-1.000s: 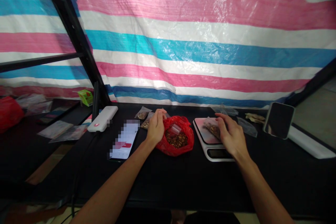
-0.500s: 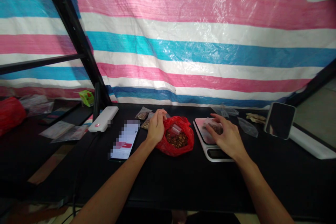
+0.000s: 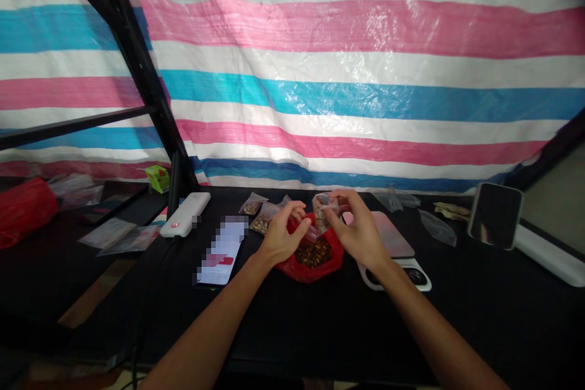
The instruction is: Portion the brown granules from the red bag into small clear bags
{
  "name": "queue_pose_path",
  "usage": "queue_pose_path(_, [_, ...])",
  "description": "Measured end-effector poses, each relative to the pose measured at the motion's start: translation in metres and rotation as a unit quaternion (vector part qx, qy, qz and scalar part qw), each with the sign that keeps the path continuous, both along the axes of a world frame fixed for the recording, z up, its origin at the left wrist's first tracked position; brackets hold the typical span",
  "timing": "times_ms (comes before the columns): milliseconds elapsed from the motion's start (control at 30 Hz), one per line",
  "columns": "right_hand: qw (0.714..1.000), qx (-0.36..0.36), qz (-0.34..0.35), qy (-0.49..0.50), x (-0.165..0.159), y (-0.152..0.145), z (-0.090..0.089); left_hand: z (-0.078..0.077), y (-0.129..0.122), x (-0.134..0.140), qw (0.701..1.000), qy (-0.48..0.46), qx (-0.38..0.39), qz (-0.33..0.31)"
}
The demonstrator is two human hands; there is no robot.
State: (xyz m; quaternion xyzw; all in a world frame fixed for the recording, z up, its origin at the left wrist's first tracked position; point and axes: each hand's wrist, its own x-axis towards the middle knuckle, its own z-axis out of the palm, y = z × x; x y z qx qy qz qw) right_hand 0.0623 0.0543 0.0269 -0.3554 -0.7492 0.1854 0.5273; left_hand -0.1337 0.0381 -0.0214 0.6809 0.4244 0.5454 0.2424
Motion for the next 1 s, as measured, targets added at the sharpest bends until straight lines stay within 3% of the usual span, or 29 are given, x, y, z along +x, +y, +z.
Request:
queue_pose_path(133, [0.996,-0.023,0.073,0.043,-0.037,0.014,-0.016,0.001,0.002,-0.004,0.999,0.039,0.015,0.022])
queue_pose_path(267, [0.989,-0.083,0.093,0.075,-0.035,0.017,-0.031,0.0,0.003,-0.003,0.998,0.053,0.013,0.023])
queue_pose_path(433, [0.989,-0.085,0.118,-0.006,-0.011,0.012,-0.023,-0.003,0.003,0.0,0.999,0.034,0.002,-0.003])
queue_pose_path(567, [0.996,-0.05,0.072,-0.007,-0.009,0.016,-0.02,-0.003,0.001,-0.002,1.0,0.021,-0.002,-0.003])
queue_pose_path(767, [0.997,0.002,0.064,-0.032,-0.009,0.016,-0.021,-0.001,0.002,0.0,0.999,0.037,0.02,0.027])
queue_pose_path(1000, [0.996,-0.003,0.083,-0.038,-0.009,0.012,-0.017,-0.002,0.001,0.0,0.998,0.026,0.027,0.057])
